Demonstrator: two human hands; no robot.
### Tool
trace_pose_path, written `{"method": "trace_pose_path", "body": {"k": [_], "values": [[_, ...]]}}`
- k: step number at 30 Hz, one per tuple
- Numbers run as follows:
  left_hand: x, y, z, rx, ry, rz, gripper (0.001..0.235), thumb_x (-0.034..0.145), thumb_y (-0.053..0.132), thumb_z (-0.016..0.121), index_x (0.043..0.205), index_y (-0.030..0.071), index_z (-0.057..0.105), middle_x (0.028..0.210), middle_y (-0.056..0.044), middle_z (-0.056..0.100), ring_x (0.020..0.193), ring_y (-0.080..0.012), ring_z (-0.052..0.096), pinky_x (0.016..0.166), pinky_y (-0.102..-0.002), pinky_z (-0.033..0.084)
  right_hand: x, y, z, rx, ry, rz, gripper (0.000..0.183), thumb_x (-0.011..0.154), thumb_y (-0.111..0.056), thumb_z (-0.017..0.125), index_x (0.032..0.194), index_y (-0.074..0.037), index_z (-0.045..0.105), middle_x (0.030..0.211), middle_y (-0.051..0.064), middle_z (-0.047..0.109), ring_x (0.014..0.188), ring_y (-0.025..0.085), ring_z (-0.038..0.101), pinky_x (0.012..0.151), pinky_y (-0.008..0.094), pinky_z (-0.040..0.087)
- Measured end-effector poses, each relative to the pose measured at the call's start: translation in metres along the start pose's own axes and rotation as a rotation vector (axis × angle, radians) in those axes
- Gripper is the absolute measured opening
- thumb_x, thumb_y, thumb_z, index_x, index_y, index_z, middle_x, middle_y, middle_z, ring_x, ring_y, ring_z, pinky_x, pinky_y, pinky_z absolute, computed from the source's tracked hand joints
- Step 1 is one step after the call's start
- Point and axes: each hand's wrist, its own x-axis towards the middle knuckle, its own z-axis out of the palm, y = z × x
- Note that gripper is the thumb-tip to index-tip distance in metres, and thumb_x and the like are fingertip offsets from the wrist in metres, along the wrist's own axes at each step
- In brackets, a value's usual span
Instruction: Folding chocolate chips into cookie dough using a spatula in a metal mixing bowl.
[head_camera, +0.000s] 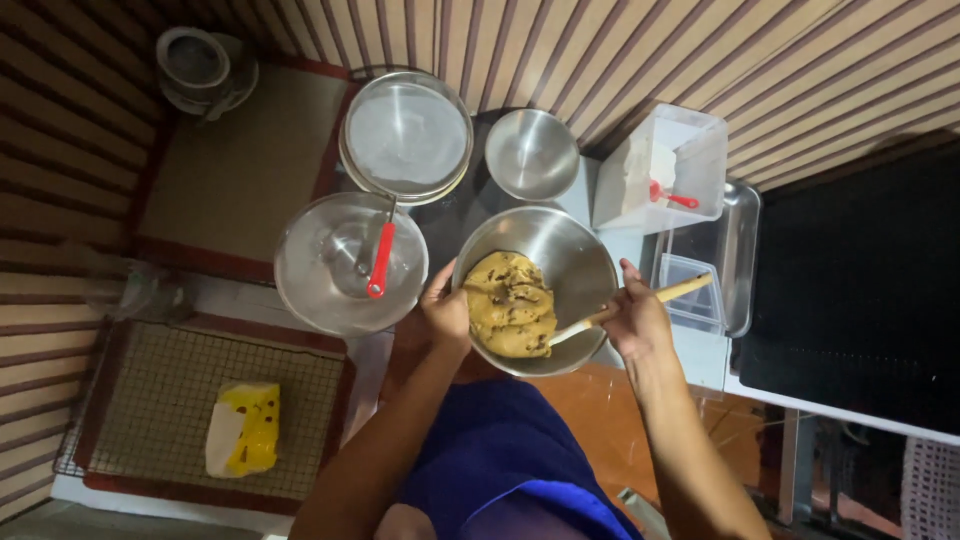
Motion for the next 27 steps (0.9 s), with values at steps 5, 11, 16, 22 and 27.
{"method": "trace_pose_path", "body": {"k": [5,11,16,22,27], "values": [[0.003,0.009,-0.006,-0.05,-0.054,-0.071,0.063,0.077,-0.018,0.064,0.131,0.003,0.088,0.111,-0.024,0.087,0.098,-0.022,0.08,0.089,-0.039,0.068,0.013,-0.024,0.005,0.151,0.006,-0.027,0.024,0.12,-0.035,0.064,0.142,-0.028,0.071,0.091,-0.007,0.036,0.081,0.014,0.042,0.086,0.037,0.041],[0.012,-0.006,-0.013,-0.047,-0.147,-0.106,0.08,0.07,-0.017,0.054,0.14,0.004,0.085,0.119,-0.026,0.085,0.104,-0.0268,0.08,0.09,-0.04,0.068,0.103,-0.058,-0.015,0.214,-0.027,-0.118,0.014,0.122,-0.049,0.056,0.129,-0.045,0.068,0.093,-0.009,0.036,0.094,0.018,0.044,0.106,0.055,0.034],[0.013,-0.016,-0.017,-0.079,-0.185,-0.093,0.084,0.07,-0.016,0.053,0.145,0.004,0.082,0.124,-0.025,0.084,0.11,-0.0257,0.08,0.092,-0.039,0.068,0.019,-0.092,0.024,0.333,0.01,-0.269,0.007,0.123,-0.029,0.062,0.117,-0.031,0.065,0.087,-0.008,0.043,0.082,0.016,0.053,0.089,0.039,0.045],[0.006,-0.025,-0.014,-0.067,-0.123,-0.084,0.073,0.078,-0.017,0.058,0.144,0.003,0.083,0.123,-0.026,0.086,0.108,-0.0273,0.082,0.091,-0.041,0.07,-0.047,-0.067,0.019,0.29,0.088,-0.472,0.033,0.113,-0.059,0.075,0.095,-0.032,0.068,0.072,-0.009,0.045,0.068,0.016,0.055,0.078,0.04,0.051],[0.008,-0.037,-0.014,-0.047,-0.095,-0.064,0.057,0.087,-0.01,0.088,0.143,-0.001,0.081,0.123,-0.027,0.085,0.104,-0.0291,0.084,0.091,-0.044,0.07,-0.031,-0.003,0.034,0.394,0.242,-0.546,0.061,0.117,-0.058,0.067,0.069,-0.026,0.048,0.056,-0.006,0.044,0.052,0.018,0.056,0.067,0.04,0.058]]}}
